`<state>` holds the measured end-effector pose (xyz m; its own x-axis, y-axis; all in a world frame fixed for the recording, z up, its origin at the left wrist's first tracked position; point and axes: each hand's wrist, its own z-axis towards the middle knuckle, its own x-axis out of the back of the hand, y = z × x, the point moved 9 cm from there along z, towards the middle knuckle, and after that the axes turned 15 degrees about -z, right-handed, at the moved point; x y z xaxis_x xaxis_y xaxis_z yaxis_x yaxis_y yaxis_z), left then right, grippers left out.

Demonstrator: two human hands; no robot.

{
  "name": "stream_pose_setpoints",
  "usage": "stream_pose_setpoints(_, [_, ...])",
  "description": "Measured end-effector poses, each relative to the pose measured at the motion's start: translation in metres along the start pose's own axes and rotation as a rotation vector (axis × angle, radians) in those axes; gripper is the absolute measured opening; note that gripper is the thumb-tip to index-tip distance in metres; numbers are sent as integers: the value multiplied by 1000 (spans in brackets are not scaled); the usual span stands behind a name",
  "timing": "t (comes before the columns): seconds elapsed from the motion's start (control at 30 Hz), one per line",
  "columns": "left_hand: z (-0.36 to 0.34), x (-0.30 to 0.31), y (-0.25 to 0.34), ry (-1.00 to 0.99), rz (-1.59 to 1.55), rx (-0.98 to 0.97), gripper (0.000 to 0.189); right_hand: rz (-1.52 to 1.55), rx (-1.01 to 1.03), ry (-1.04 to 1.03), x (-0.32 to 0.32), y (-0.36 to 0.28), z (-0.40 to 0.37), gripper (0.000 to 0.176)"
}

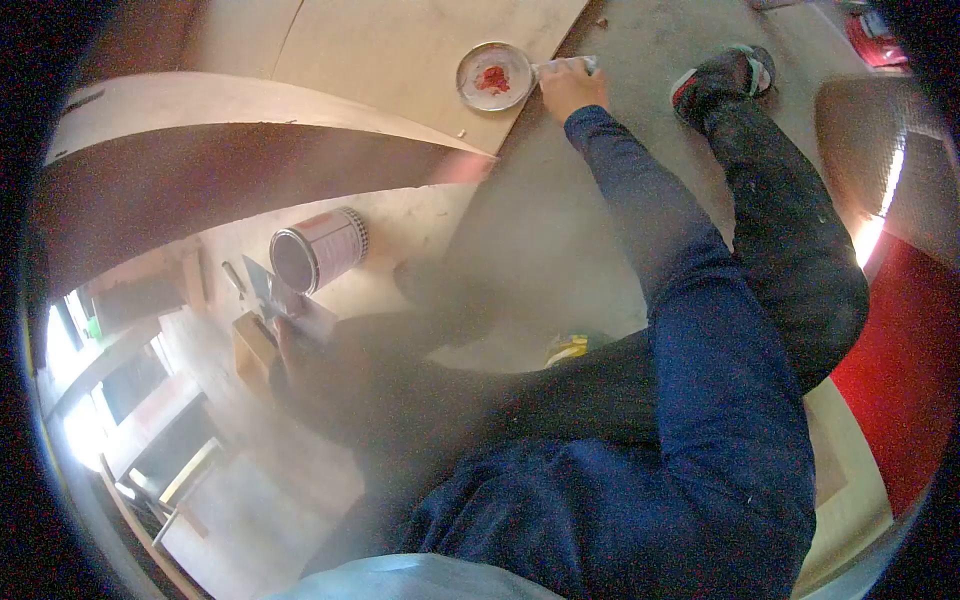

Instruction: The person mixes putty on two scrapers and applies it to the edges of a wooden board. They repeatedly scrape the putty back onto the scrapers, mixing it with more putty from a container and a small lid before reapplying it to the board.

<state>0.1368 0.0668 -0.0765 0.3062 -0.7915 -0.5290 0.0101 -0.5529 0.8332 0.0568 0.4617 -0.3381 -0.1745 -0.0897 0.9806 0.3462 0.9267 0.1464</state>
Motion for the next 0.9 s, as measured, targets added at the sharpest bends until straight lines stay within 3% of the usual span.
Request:
stream_pose_setpoints(0.03, [0, 0, 0, 2, -2, 0, 27, -1, 2, 2, -1, -3, 2, 25])
stream_pose_setpoints(0.1, [-1, 0, 1, 8, -2, -1, 27, -18, 246, 50, 2, -32, 2, 27])
stream_pose_setpoints(0.2, [-1, 0, 1, 14, 5, -1, 27, -101, 352, 47, 2, -55, 6, 28])
stream_pose_setpoints(0.23, [2, 4, 2, 15, 8, -3, 27, -97, 354, 47, 3, -60, 8, 28])
stream_pose_setpoints(0.3, [7, -7, -10, -161, -252, 176, 29, -106, 346, 64, 3, -67, 16, 29])
stream_pose_setpoints(0.4, [1, -7, -10, -32, -203, 88, 31, -166, 342, -3, -8, -73, 21, 29])
stream_pose_setpoints(0.53, [3, -10, -10, -108, -211, 92, 32, -221, 343, -13, -11, -76, 16, 27])
stream_pose_setpoints(0.63, [3, -8, -9, -123, -201, 81, 32, -197, 365, -117, 5, -74, 23, 25])
stream_pose_setpoints(0.7, [5, 12, -7, -9, -101, 87, 32, -145, 357, -279, 7, -74, 27, 24])
stream_pose_setpoints(0.83, [6, 7, -12, -107, -212, 154, 32, -103, 332, -164, 1, -86, 30, 24])
stream_pose_setpoints(0.9, [3, 4, -6, -62, -38, 31, 31, -109, 278, -61, 0, -92, 29, 25])
